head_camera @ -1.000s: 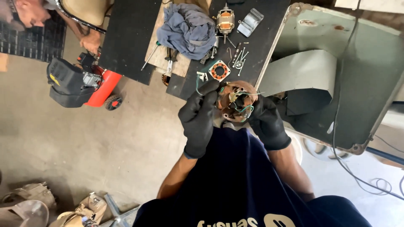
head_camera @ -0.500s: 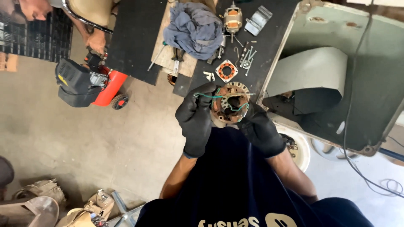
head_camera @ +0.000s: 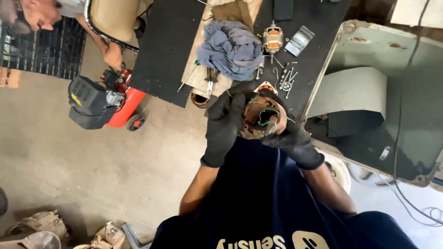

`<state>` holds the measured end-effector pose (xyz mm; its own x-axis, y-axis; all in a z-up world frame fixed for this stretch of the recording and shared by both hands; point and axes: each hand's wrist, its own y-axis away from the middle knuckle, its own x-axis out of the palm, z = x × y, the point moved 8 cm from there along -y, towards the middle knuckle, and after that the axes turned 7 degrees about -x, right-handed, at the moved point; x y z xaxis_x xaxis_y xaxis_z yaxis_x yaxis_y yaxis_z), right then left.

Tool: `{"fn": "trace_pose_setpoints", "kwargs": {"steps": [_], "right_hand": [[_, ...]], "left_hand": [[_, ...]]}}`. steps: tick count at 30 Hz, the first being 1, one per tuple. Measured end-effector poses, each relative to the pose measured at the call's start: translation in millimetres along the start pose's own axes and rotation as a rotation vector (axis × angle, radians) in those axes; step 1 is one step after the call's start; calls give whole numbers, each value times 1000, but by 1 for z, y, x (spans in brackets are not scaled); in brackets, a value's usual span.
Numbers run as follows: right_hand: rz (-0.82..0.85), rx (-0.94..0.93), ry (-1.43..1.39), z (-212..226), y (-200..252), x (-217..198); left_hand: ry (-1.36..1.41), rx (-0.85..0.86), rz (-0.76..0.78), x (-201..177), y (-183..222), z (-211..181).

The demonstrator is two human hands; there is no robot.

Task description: Inspecting and repairing the internal components of an electric motor

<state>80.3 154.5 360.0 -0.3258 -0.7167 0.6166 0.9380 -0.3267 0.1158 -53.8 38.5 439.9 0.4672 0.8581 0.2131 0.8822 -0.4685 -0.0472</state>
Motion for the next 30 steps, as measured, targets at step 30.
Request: {"fn": "trace_pose_setpoints", "kwargs": {"steps": [30], "right_hand": [[103, -78, 77, 20, -69, 74]], "left_hand": [[94, -108, -37, -15, -5, 13]]}}
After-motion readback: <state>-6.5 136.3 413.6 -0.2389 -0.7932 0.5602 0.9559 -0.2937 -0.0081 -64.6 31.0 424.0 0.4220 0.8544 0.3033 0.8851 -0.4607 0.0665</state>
